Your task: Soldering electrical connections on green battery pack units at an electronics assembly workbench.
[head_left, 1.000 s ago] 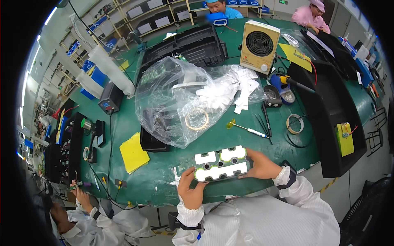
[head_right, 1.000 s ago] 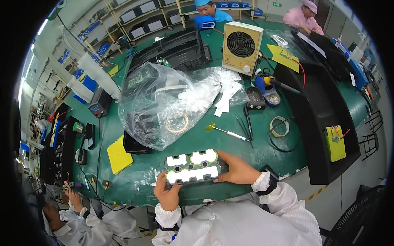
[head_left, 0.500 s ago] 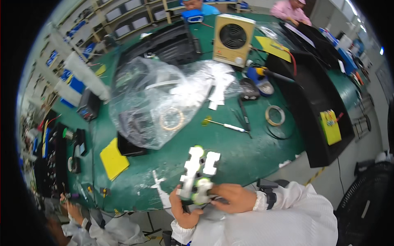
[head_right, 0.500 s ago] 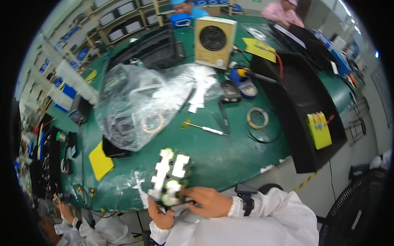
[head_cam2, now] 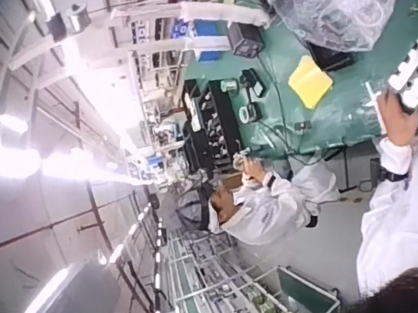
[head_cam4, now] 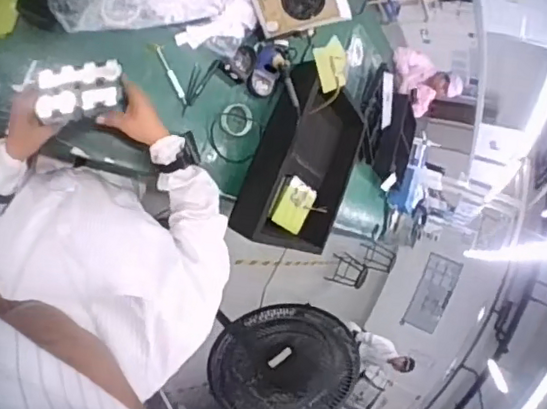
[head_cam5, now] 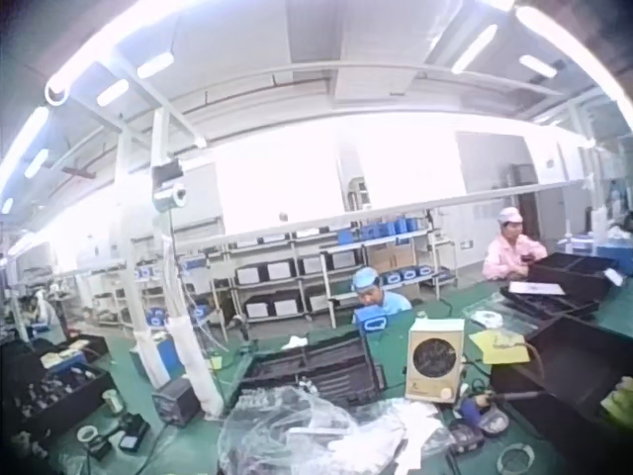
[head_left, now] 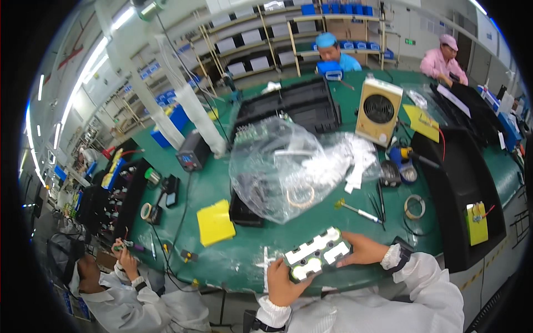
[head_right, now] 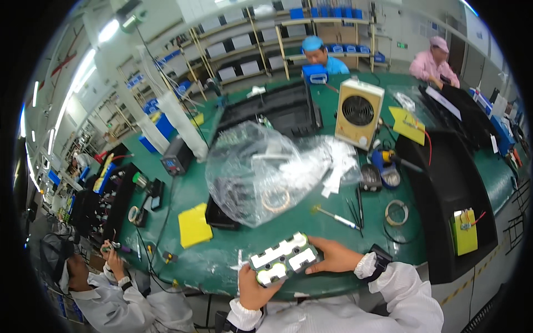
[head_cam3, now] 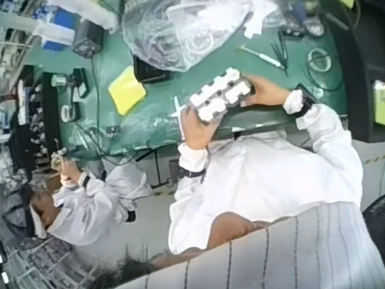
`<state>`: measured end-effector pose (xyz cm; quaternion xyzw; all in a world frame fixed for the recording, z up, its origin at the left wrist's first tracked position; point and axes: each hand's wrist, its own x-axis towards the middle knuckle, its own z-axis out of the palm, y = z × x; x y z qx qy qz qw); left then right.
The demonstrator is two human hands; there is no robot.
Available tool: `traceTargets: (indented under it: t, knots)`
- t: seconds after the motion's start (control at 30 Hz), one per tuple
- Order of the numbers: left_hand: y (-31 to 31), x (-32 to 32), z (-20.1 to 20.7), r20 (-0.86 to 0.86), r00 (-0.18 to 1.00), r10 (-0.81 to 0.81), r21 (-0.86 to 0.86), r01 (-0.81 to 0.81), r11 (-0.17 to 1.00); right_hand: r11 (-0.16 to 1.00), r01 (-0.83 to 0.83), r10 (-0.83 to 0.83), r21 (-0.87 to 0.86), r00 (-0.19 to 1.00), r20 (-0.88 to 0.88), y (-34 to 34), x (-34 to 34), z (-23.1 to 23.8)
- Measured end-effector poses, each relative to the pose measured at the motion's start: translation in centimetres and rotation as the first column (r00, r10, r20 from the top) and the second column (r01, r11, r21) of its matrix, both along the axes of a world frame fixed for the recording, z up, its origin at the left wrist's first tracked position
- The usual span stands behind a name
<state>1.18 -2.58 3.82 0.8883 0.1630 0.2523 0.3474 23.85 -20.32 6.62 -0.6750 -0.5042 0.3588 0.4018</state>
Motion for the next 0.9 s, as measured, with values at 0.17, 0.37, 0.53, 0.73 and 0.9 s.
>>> traceTargets:
  t: [0.17, 0.37, 0.53, 0.73, 0.9]
  knots:
    - [0.8, 0.4, 0.6, 0.034, 0.999, -0.020, 0.095, 0.017, 0.995, 1.000, 0.018, -0.018, -0.001, 0.987, 0.157, 1.6, 0.1, 0.6]
    - [1.1, 1.0, 1.5, -0.124, 0.992, 0.024, -0.488, -0.082, 0.869, 0.949, 0.315, -0.312, -0.026, 0.919, -0.243, 0.8, -2.2, 1.5]
    - [0.9, 2.3, 1.7, -0.493, 0.867, -0.070, -0.390, -0.148, 0.909, 0.856, 0.384, -0.451, -0.347, 0.882, -0.137, 0.2, -2.6, 1.3]
    - [1.4, 3.3, 2.0, -0.544, 0.837, -0.059, -0.118, -0.007, 0.993, 0.837, 0.384, -0.461, -0.389, 0.879, -0.123, 0.0, -1.9, -0.3]
    - [1.4, 3.4, 1.8, -0.567, 0.822, -0.046, -0.035, 0.032, 0.999, 0.846, 0.344, -0.320, -0.408, 0.939, 0.126, -0.2, -1.0, 0.3]
